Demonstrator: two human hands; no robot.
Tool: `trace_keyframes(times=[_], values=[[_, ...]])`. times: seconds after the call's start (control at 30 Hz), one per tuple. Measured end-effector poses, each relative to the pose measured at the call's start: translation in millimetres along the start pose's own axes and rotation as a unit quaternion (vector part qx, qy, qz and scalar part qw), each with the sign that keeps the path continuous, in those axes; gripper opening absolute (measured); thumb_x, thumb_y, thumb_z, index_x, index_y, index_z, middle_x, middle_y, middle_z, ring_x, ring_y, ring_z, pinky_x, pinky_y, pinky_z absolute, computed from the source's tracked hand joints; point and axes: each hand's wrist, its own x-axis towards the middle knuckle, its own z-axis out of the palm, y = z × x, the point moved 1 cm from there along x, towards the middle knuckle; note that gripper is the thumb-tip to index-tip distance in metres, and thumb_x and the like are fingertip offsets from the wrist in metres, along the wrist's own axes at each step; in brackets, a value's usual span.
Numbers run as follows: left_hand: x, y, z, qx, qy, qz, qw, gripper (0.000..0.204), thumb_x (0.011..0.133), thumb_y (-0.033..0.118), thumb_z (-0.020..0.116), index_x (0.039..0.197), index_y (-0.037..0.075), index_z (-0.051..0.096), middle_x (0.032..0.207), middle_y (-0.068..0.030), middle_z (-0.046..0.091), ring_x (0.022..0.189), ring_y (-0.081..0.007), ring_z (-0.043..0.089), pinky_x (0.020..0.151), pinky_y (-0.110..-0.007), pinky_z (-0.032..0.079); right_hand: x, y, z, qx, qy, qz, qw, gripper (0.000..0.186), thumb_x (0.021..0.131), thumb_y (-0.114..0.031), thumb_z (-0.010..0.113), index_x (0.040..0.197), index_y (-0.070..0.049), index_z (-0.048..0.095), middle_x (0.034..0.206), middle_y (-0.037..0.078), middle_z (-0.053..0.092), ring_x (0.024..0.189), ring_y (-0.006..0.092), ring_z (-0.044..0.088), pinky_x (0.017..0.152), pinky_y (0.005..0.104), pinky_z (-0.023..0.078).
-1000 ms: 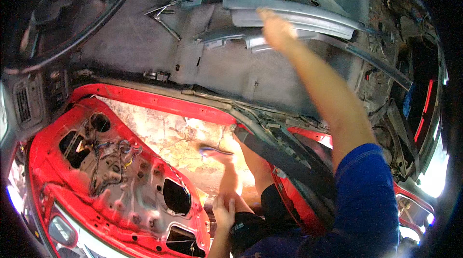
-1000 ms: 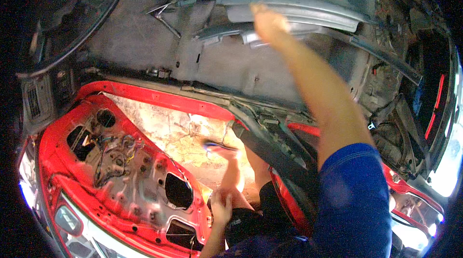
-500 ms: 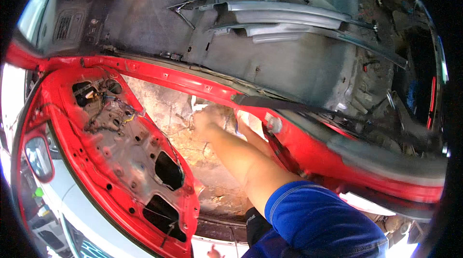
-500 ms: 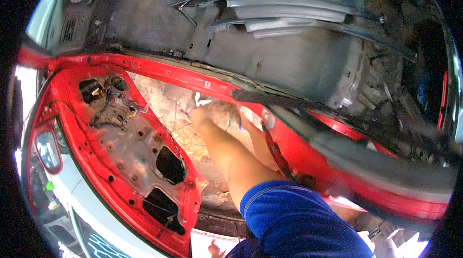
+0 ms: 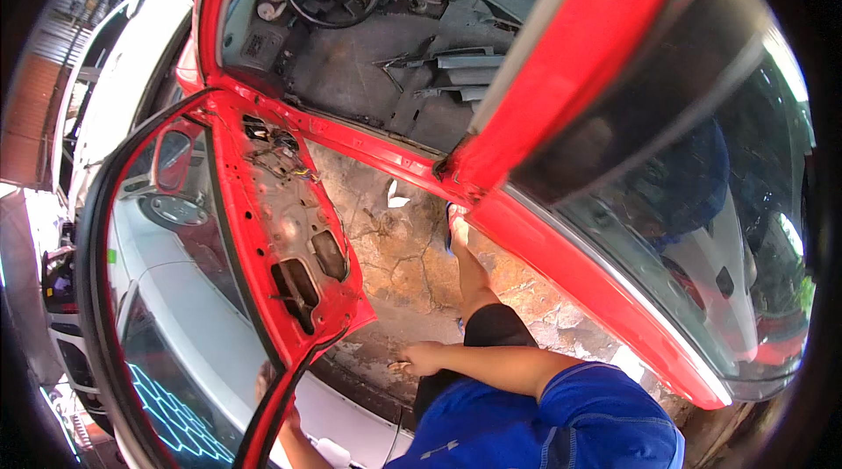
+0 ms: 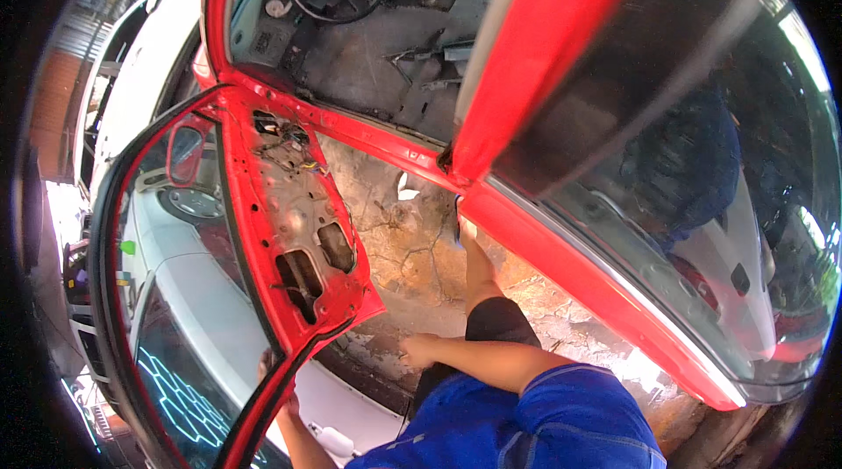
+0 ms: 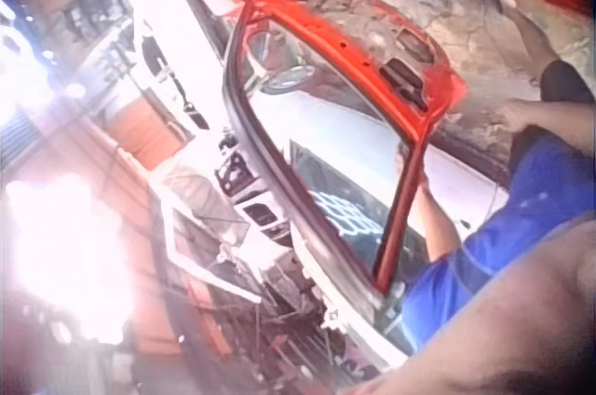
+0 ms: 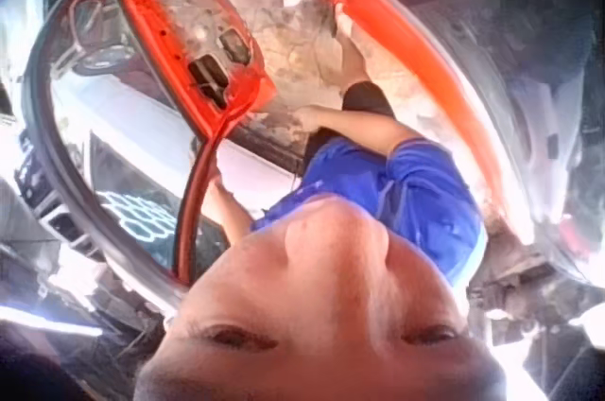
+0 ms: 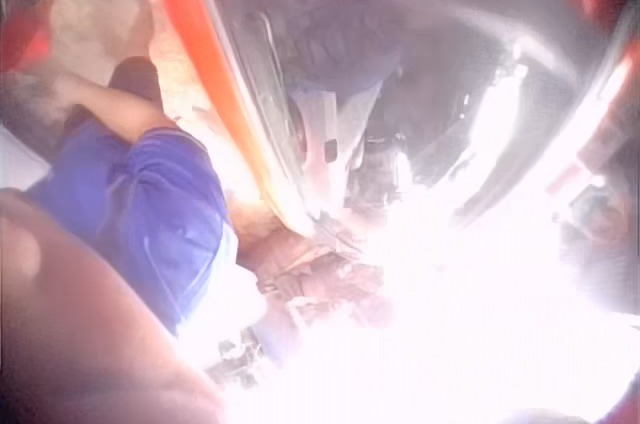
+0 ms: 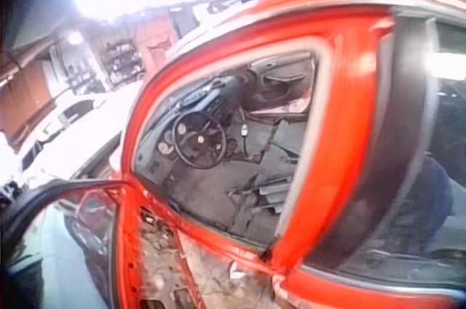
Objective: The person installs several black plastic interior trim pieces into a red car. They pick up a long trim piece and fit it along the top of the open door frame, then install a larger panel into the footwell area, and finally attach a smaller trim piece near the roof lining.
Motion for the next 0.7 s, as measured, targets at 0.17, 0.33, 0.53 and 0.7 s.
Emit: trace_keyframes(times=[0.17,0.33,0.53,0.7], values=[[-12,3,26,-0.106,-0.091,0.103,0.985,0.078,0.104,0.051,0.054,0.156,-0.004,0.036,0.157,-0.0219,0.046,0.146,-0.0329,0.044,0.124,-0.05,0.033,-111,-14,6,0.019,0.049,0.026,0.998,0.05,0.093,-0.037,0.069,0.134,-0.01,0.067,0.121,0.022,0.072,0.114,0.0404,0.068,0.098,0.0495,0.054],[-35,50,112,-0.191,-0.13,-0.021,0.973,0.06,0.106,0.041,0.054,0.154,0.006,0.045,0.144,-0.0111,0.06,0.132,-0.025,0.058,0.116,-0.045,0.043,-142,-128,-27,0.039,0.287,-0.167,0.943,0.089,0.086,-0.037,0.078,0.157,-0.005,0.036,0.146,0.03,0.052,0.134,0.0447,0.053,0.111,0.0496,0.046],[-34,80,236,-0.144,-0.082,0.064,0.984,0.038,0.108,0.018,0.048,0.145,0.005,0.049,0.116,-0.0057,0.063,0.103,-0.0165,0.062,0.09,-0.033,0.053,-165,-189,-85,0.055,0.43,-0.193,0.88,0.095,0.079,-0.032,0.086,0.154,0.0,0.037,0.147,0.026,0.049,0.132,0.038,0.052,0.11,0.0455,0.044],[-4,53,265,0.11,-0.15,0.274,0.944,0.038,0.104,0.022,0.061,0.135,0.001,0.061,0.129,-0.0163,0.064,0.116,-0.028,0.064,0.1,-0.038,0.052,-197,-185,-147,0.147,0.464,-0.208,0.848,0.043,0.096,-0.021,0.075,0.132,-0.001,0.063,0.124,0.013,0.068,0.118,0.023,0.063,0.102,0.0391,0.051]])
